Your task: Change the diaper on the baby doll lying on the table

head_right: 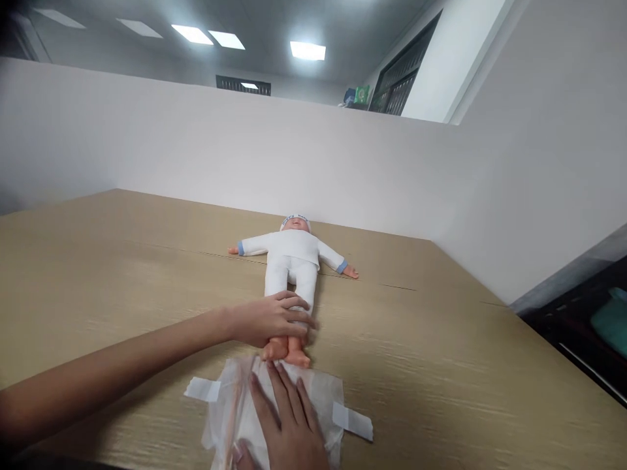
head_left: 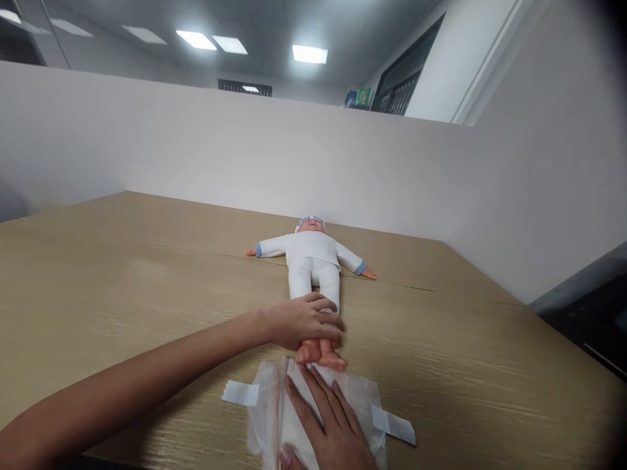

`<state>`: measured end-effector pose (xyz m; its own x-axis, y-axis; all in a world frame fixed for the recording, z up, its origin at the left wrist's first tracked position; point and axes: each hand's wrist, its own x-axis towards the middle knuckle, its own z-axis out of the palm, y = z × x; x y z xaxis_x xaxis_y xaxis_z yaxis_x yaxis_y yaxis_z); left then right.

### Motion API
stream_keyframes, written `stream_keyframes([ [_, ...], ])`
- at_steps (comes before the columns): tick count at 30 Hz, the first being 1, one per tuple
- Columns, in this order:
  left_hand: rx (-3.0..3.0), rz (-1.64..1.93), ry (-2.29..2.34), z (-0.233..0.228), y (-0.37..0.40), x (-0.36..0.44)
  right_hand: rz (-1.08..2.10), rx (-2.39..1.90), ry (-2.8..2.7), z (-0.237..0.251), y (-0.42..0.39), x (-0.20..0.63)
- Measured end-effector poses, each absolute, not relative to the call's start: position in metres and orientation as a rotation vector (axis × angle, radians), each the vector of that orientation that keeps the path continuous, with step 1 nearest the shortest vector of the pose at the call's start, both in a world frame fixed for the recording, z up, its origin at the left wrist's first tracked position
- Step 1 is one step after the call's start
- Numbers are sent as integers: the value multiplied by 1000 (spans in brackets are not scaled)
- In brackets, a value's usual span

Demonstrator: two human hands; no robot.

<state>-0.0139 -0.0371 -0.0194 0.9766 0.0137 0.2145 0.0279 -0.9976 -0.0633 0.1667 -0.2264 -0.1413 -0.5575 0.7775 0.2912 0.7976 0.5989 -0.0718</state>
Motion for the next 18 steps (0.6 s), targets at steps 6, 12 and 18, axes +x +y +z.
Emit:
stream_keyframes([
  [6,-3312,-602,-87,15,-31,-11,179,-1360,-2620,-106,-210,166],
  [12,-3652,-980,-318,75,-13,-19,507,-1516,-2541,-62,-176,159],
  [18,-3665,-1174,-461,96,3,-30,481,-1523,-2473,-63,-100,161],
])
